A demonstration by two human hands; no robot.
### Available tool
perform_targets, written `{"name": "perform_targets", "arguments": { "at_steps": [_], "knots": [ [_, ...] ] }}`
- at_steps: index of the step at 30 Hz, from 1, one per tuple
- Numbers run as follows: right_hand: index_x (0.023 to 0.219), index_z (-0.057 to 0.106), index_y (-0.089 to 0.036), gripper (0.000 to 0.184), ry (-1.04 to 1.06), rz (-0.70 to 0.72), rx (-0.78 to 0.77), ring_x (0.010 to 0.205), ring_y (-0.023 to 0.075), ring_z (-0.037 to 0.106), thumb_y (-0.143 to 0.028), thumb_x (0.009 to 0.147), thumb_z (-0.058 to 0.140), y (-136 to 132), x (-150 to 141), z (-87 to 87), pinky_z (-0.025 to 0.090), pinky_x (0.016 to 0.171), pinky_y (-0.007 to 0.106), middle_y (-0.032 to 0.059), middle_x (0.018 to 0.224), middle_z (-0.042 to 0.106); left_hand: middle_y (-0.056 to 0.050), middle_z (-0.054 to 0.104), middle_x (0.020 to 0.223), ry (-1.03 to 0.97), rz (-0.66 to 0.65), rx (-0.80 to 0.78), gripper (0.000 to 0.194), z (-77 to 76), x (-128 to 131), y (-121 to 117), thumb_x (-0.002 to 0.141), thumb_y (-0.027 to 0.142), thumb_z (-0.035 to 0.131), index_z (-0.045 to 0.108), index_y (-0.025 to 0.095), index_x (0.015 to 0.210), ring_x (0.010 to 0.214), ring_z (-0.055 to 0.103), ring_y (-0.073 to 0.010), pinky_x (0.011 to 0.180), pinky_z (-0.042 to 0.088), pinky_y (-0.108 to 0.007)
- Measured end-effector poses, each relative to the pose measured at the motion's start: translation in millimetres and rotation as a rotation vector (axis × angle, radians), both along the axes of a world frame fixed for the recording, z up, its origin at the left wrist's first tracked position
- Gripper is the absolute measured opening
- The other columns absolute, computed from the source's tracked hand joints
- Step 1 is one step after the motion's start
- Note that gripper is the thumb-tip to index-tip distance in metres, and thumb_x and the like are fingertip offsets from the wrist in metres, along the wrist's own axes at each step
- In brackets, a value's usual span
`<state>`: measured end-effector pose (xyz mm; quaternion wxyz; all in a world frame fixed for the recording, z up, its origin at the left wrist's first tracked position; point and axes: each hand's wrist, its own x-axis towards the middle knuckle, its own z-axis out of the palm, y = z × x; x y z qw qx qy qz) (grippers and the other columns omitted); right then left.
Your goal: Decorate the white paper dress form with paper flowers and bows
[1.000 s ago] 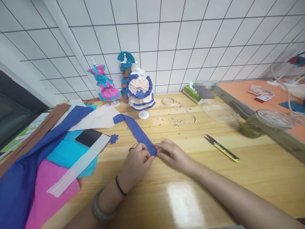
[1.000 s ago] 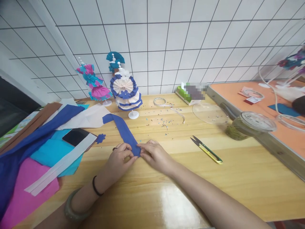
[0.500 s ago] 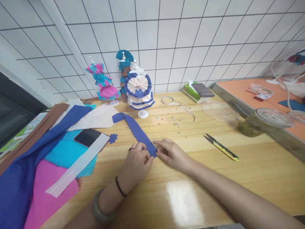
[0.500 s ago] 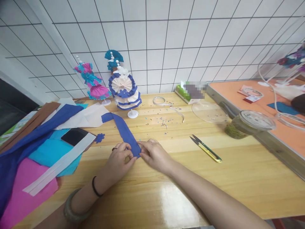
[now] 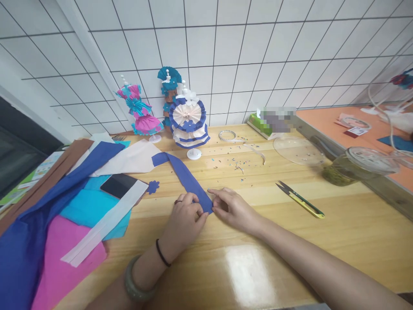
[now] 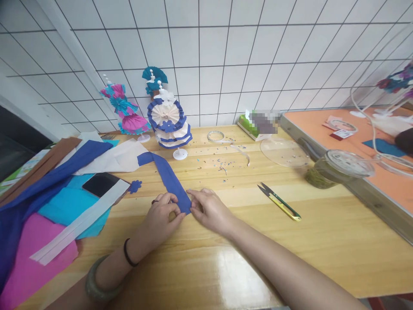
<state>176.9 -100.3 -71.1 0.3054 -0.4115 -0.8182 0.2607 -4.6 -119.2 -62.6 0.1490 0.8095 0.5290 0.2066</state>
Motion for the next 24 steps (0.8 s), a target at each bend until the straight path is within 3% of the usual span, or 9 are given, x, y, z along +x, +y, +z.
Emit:
{"name": "perform_targets", "arguments": {
  "at_steps": [17, 24],
  "knots": [
    [0.119, 0.048, -0.018, 0.046, 0.012, -0.01, -0.008, 0.075, 0.0169, 0.054, -0.009, 0.074, 0.055, 0.3, -0.1, -2.0, 0.043, 0.075, 0.033, 0.0019, 0.075, 0.063, -0.004, 0.049, 0.088, 0.021, -0.01, 0.01, 0.015, 0.6, 0.9, -2.7, 0.072, 0.018, 0.057, 0.056, 0.018, 0.058, 0.089, 0.046, -0.0212, 0.079, 0.038, -0.039],
    [0.122, 0.044, -0.02, 0.046, 0.117, -0.003, -0.041, 0.085, 0.0166, 0.054, -0.006, 0.079, 0.048, 1.9, 9.6, -2.7, 0.044, 0.081, 0.034, 0.004, 0.086, 0.062, -0.004, 0.048, 0.089, 0.007, 0.008, -0.021, 0.003, 2.0, 1.4, -5.0, 0.073, 0.016, 0.055, 0.054, 0.019, 0.073, 0.088, 0.044, -0.0208, 0.08, 0.037, -0.038]
  ]
}}
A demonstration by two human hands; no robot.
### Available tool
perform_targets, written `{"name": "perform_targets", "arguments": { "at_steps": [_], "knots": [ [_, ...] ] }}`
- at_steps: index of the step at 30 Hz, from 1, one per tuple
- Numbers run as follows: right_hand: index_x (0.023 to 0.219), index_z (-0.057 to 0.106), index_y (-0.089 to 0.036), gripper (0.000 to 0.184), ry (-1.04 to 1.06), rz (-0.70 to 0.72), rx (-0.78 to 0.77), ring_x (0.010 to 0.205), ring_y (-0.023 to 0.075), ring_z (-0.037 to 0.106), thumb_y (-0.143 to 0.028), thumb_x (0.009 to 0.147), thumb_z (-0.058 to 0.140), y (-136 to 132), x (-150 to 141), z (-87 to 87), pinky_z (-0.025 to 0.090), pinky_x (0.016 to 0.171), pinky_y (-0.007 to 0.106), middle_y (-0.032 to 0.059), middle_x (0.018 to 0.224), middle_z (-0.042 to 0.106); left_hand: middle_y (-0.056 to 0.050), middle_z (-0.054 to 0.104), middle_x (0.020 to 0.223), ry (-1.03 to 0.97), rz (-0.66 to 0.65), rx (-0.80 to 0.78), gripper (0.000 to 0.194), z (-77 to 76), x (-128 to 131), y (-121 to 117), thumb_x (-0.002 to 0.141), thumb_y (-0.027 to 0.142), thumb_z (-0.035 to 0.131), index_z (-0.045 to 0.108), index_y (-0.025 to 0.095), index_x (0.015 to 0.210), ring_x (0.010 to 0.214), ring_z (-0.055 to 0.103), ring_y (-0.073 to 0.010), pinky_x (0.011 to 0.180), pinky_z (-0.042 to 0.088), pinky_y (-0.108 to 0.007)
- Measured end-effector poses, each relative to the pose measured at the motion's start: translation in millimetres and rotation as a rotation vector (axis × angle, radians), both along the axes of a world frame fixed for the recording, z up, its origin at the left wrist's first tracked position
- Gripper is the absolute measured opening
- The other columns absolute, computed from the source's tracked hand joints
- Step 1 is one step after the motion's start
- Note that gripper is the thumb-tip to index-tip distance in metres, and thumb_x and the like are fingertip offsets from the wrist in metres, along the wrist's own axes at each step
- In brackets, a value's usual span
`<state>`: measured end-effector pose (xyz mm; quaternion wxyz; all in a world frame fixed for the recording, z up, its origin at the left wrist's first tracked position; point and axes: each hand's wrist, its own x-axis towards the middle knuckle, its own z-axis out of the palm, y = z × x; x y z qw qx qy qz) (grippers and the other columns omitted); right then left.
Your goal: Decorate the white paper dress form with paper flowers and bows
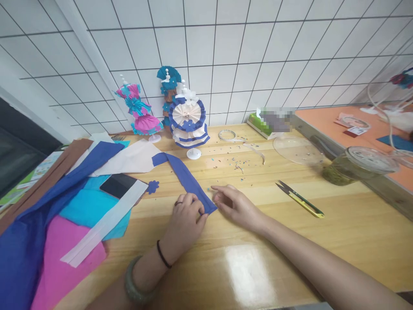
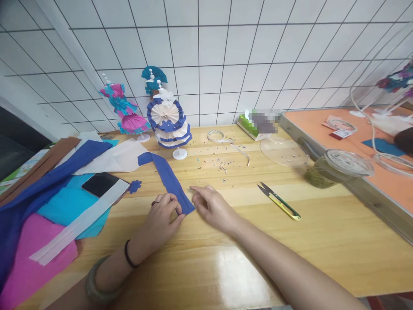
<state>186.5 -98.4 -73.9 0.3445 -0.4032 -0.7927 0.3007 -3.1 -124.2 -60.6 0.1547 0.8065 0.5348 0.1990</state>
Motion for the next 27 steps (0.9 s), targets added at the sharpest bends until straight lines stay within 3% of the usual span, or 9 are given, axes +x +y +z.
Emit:
{"name": "perform_targets", "arguments": {
  "at_steps": [4, 9, 13, 18, 23, 27],
  "knots": [
    [0.126, 0.041, -0.022, 0.049, -0.01, 0.061, 0.12, 0.092, 0.0168, 0.054, -0.006, 0.08, 0.047, -3.7, 5.3, 9.2, 0.043, 0.083, 0.035, 0.0055, 0.094, 0.062, -0.004, 0.048, 0.089, 0.006, 0.005, -0.012, 0.003, 1.2, 0.4, -0.6, 0.073, 0.017, 0.054, 0.052, 0.019, 0.075, 0.089, 0.044, -0.0214, 0.08, 0.037, -0.038],
    [0.126, 0.042, -0.019, 0.043, -0.265, 0.221, 0.379, 0.095, 0.0197, 0.053, -0.011, 0.084, 0.046, -8.6, 2.3, 15.6, 0.042, 0.081, 0.036, 0.0089, 0.097, 0.064, -0.004, 0.047, 0.087, 0.011, -0.004, -0.016, 0.001, 3.8, 0.8, -2.0, 0.075, 0.018, 0.052, 0.051, 0.019, 0.075, 0.088, 0.044, -0.0213, 0.079, 0.037, -0.037],
    [0.128, 0.04, -0.012, 0.038, -0.453, 0.271, 0.488, 0.097, 0.021, 0.053, -0.014, 0.09, 0.038, -7.6, 1.5, 15.6, 0.042, 0.081, 0.037, 0.0132, 0.097, 0.064, -0.004, 0.048, 0.088, 0.01, -0.016, -0.014, 0.001, 3.9, 0.2, -1.3, 0.075, 0.019, 0.052, 0.051, 0.019, 0.077, 0.088, 0.045, -0.0213, 0.079, 0.038, -0.038],
    [0.137, 0.026, -0.012, 0.045, -0.521, 0.341, 0.53, 0.096, 0.0212, 0.052, -0.011, 0.092, 0.031, -7.1, 1.7, 19.1, 0.042, 0.08, 0.038, 0.0121, 0.093, 0.065, -0.004, 0.052, 0.089, -0.053, -0.067, -0.036, 0.009, 3.4, -8.1, 6.3, 0.071, 0.013, 0.05, 0.052, 0.019, 0.077, 0.089, 0.047, -0.0208, 0.079, 0.039, -0.038],
    [0.134, 0.031, -0.012, 0.044, -0.466, 0.266, 0.524, 0.092, 0.0207, 0.053, -0.01, 0.09, 0.034, -6.6, 0.0, 12.8, 0.043, 0.079, 0.036, 0.0119, 0.094, 0.064, -0.002, 0.056, 0.086, -0.194, -0.09, -0.091, 0.025, 9.4, -15.0, 11.8, 0.069, 0.002, 0.04, 0.054, 0.019, 0.08, 0.089, 0.05, -0.0177, 0.082, 0.039, -0.035],
    [0.134, 0.028, -0.016, 0.049, -0.312, 0.168, 0.481, 0.089, 0.0194, 0.054, -0.012, 0.087, 0.042, -5.4, -1.4, 4.2, 0.044, 0.076, 0.034, 0.0099, 0.094, 0.063, -0.005, 0.057, 0.092, -0.155, -0.168, 0.012, 0.014, 11.6, -10.0, 6.2, 0.074, 0.016, 0.053, 0.057, 0.019, 0.087, 0.091, 0.049, -0.0206, 0.081, 0.038, -0.037]
  ]
}}
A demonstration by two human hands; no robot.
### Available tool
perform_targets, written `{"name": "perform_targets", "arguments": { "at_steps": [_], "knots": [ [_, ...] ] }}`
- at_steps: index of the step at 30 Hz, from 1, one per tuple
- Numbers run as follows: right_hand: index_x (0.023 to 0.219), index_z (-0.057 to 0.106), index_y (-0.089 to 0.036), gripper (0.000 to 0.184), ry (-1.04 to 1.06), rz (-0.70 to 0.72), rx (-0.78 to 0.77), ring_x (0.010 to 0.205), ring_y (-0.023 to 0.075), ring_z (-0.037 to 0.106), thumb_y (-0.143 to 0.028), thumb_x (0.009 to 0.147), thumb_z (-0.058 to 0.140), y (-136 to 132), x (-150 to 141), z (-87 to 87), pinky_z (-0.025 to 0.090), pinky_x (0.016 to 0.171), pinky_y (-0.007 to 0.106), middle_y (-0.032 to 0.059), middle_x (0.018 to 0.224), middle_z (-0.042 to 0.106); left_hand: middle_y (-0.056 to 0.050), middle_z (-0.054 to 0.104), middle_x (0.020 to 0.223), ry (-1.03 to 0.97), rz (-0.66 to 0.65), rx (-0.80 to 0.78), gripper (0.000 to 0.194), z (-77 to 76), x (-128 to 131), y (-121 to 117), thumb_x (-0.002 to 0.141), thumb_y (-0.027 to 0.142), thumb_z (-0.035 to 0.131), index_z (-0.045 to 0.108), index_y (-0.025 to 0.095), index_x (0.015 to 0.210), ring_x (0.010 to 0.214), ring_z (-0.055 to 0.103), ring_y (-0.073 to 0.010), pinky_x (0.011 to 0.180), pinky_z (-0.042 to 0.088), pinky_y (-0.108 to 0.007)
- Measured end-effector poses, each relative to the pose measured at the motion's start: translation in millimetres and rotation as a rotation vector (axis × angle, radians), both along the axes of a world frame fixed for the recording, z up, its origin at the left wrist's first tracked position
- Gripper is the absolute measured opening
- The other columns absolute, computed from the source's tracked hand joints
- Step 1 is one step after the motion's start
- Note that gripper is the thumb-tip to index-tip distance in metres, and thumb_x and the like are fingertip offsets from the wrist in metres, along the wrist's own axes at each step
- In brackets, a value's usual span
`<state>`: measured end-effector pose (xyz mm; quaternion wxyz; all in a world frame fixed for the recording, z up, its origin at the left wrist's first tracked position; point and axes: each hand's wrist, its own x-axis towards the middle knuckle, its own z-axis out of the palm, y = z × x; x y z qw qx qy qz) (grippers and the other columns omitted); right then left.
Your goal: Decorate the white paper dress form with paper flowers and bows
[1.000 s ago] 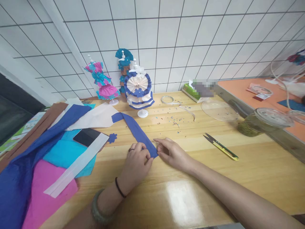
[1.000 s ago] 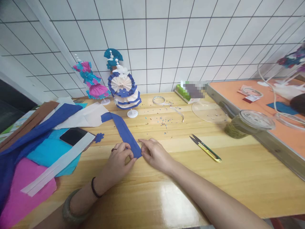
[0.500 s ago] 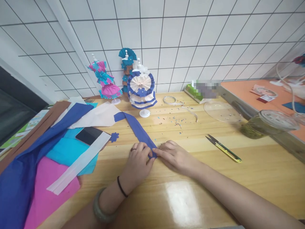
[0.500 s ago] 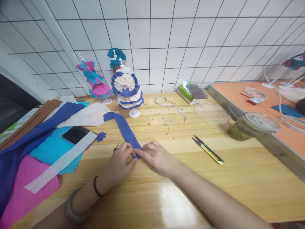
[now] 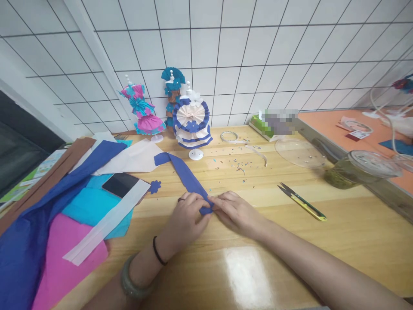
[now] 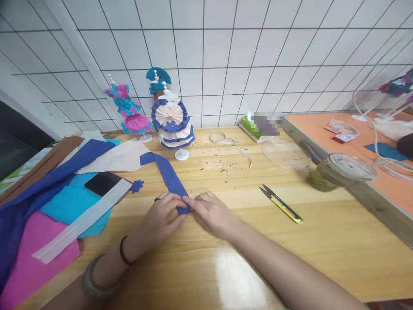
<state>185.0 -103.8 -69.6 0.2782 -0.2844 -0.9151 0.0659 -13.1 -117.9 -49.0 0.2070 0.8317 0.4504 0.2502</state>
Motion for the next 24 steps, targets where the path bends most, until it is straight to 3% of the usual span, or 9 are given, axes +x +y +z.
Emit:
{"name": "perform_targets", "arguments": {
  "at_steps": [3, 5, 8, 11, 15, 19, 24],
  "knots": [
    [0.136, 0.024, -0.019, 0.055, 0.069, -0.013, -0.082, 0.087, 0.0193, 0.054, -0.014, 0.086, 0.046, 0.2, -1.0, -1.6, 0.044, 0.076, 0.035, 0.0083, 0.095, 0.062, -0.005, 0.059, 0.09, 0.059, -0.057, 0.08, 0.014, -3.4, 4.0, -2.8, 0.074, 0.027, 0.06, 0.059, 0.019, 0.085, 0.091, 0.048, -0.0225, 0.08, 0.038, -0.038],
    [0.136, 0.023, -0.021, 0.057, 0.108, -0.01, -0.14, 0.084, 0.0191, 0.054, -0.014, 0.085, 0.047, -0.2, -1.7, 0.0, 0.044, 0.076, 0.036, 0.0067, 0.093, 0.063, -0.004, 0.062, 0.084, 0.069, -0.061, 0.101, 0.006, -6.0, 4.8, -2.1, 0.078, 0.023, 0.055, 0.059, 0.019, 0.078, 0.087, 0.049, -0.0211, 0.078, 0.038, -0.038],
    [0.135, 0.027, -0.023, 0.057, 0.212, -0.022, -0.269, 0.086, 0.0187, 0.054, -0.015, 0.083, 0.051, -1.3, -2.9, 4.5, 0.044, 0.078, 0.037, 0.0055, 0.092, 0.063, -0.002, 0.063, 0.075, -0.026, -0.02, 0.085, 0.013, -6.8, 4.6, 0.7, 0.081, 0.017, 0.05, 0.06, 0.018, 0.073, 0.079, 0.051, -0.0179, 0.075, 0.039, -0.035],
    [0.125, 0.043, -0.023, 0.047, 0.323, -0.043, -0.388, 0.09, 0.0181, 0.055, -0.02, 0.081, 0.057, -1.8, -4.6, 8.1, 0.044, 0.081, 0.036, 0.0064, 0.095, 0.063, -0.002, 0.065, 0.074, -0.179, 0.045, 0.015, 0.01, -4.4, 5.0, 2.4, 0.079, 0.015, 0.054, 0.061, 0.018, 0.074, 0.075, 0.054, -0.0165, 0.073, 0.041, -0.033],
    [0.099, 0.062, -0.021, 0.019, 0.395, -0.051, -0.463, 0.084, 0.0173, 0.057, -0.024, 0.08, 0.059, -0.5, -6.3, 8.6, 0.046, 0.077, 0.034, 0.0065, 0.087, 0.064, -0.003, 0.065, 0.072, -0.281, 0.084, -0.061, 0.008, -0.6, 7.0, 1.8, 0.076, 0.017, 0.055, 0.062, 0.018, 0.072, 0.073, 0.056, -0.0162, 0.071, 0.043, -0.031],
    [0.085, 0.066, -0.019, 0.011, 0.471, -0.06, -0.552, 0.077, 0.0157, 0.059, -0.025, 0.081, 0.057, 0.9, -5.7, 7.1, 0.048, 0.072, 0.032, 0.0054, 0.079, 0.064, -0.003, 0.065, 0.072, -0.294, 0.108, -0.125, 0.011, 1.6, 8.1, 0.6, 0.076, 0.019, 0.054, 0.064, 0.018, 0.071, 0.073, 0.057, -0.0161, 0.071, 0.044, -0.029],
    [0.085, 0.066, -0.018, 0.011, 0.512, -0.096, -0.696, 0.078, 0.0151, 0.059, -0.026, 0.079, 0.06, 0.4, -5.2, 6.4, 0.048, 0.073, 0.031, 0.0053, 0.081, 0.065, -0.001, 0.069, 0.076, -0.361, 0.168, -0.29, 0.012, 0.7, 7.6, 0.5, 0.076, 0.024, 0.056, 0.066, 0.02, 0.075, 0.074, 0.061, -0.0152, 0.071, 0.047, -0.026]
  ]
}}
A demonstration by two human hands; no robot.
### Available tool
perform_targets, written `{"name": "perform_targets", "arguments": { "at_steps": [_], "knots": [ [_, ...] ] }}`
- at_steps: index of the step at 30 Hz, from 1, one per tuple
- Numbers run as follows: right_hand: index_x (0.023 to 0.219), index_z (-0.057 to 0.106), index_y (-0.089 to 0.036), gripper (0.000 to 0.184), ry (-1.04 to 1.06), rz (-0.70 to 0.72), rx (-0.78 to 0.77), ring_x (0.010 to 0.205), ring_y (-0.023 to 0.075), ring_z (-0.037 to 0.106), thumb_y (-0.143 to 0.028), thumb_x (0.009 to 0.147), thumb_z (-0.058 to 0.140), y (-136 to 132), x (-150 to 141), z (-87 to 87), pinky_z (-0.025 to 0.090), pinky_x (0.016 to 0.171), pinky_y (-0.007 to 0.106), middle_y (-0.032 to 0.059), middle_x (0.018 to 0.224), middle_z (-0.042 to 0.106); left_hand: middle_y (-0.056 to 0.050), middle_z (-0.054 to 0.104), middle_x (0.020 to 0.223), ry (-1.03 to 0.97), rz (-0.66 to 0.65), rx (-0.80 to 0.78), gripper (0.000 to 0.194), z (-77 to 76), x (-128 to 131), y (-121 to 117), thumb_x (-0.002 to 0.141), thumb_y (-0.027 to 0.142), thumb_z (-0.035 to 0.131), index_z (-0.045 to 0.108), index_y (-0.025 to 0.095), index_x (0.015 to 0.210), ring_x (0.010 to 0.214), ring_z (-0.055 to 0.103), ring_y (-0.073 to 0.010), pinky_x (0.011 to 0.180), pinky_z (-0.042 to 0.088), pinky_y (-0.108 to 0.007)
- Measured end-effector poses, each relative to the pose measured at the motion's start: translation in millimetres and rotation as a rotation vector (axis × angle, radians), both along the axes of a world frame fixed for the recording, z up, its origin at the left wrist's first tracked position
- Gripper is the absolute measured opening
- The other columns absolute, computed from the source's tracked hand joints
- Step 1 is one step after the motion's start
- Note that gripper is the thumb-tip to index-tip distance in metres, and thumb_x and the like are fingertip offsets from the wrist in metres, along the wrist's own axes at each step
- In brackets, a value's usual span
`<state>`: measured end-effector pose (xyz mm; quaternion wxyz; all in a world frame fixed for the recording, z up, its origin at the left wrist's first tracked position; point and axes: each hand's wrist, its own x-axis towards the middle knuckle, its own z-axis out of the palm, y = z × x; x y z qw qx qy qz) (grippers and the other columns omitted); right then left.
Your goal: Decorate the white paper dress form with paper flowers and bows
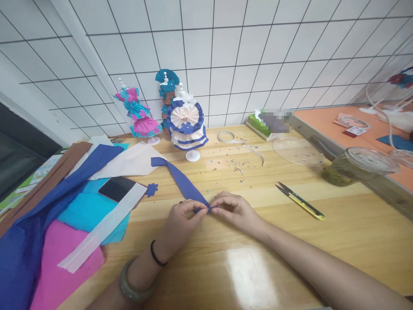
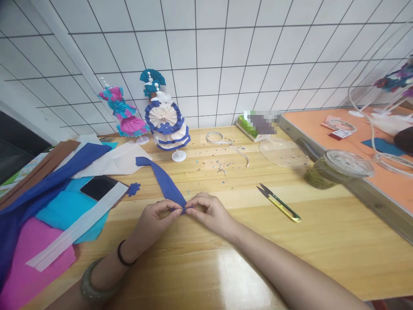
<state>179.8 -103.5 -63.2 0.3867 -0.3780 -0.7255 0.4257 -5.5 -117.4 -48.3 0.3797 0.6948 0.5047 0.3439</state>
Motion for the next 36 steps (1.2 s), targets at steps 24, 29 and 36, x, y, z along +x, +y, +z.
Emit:
{"name": "perform_targets", "arguments": {
  "at_steps": [24, 29, 36],
  "knots": [
    [0.081, 0.072, -0.02, 0.014, 0.237, -0.052, -0.25, 0.075, 0.0156, 0.065, -0.029, 0.071, 0.067, 2.6, 1.2, -3.0, 0.052, 0.07, 0.029, 0.0041, 0.08, 0.07, -0.002, 0.072, 0.088, -0.186, 0.106, -0.22, 0.023, -8.3, -2.2, 4.2, 0.071, 0.029, 0.063, 0.069, 0.02, 0.091, 0.081, 0.066, -0.018, 0.075, 0.053, -0.028],
    [0.084, 0.071, -0.021, 0.018, 0.299, -0.073, -0.327, 0.076, 0.0164, 0.065, -0.03, 0.068, 0.069, 3.0, 0.9, -6.7, 0.052, 0.074, 0.032, 0.0036, 0.084, 0.072, -0.005, 0.072, 0.086, -0.223, 0.103, -0.253, 0.023, -8.2, -2.0, 4.8, 0.069, 0.028, 0.064, 0.068, 0.016, 0.088, 0.079, 0.066, -0.0183, 0.071, 0.053, -0.027],
    [0.079, 0.068, -0.019, 0.013, 0.282, -0.056, -0.314, 0.073, 0.0142, 0.064, -0.029, 0.07, 0.067, 2.5, 2.9, -4.0, 0.051, 0.072, 0.029, 0.0025, 0.079, 0.07, -0.003, 0.068, 0.071, -0.283, 0.067, -0.25, 0.018, -7.7, -3.3, 5.7, 0.071, 0.028, 0.062, 0.063, 0.015, 0.083, 0.065, 0.062, -0.0129, 0.061, 0.048, -0.023]
  ]
}}
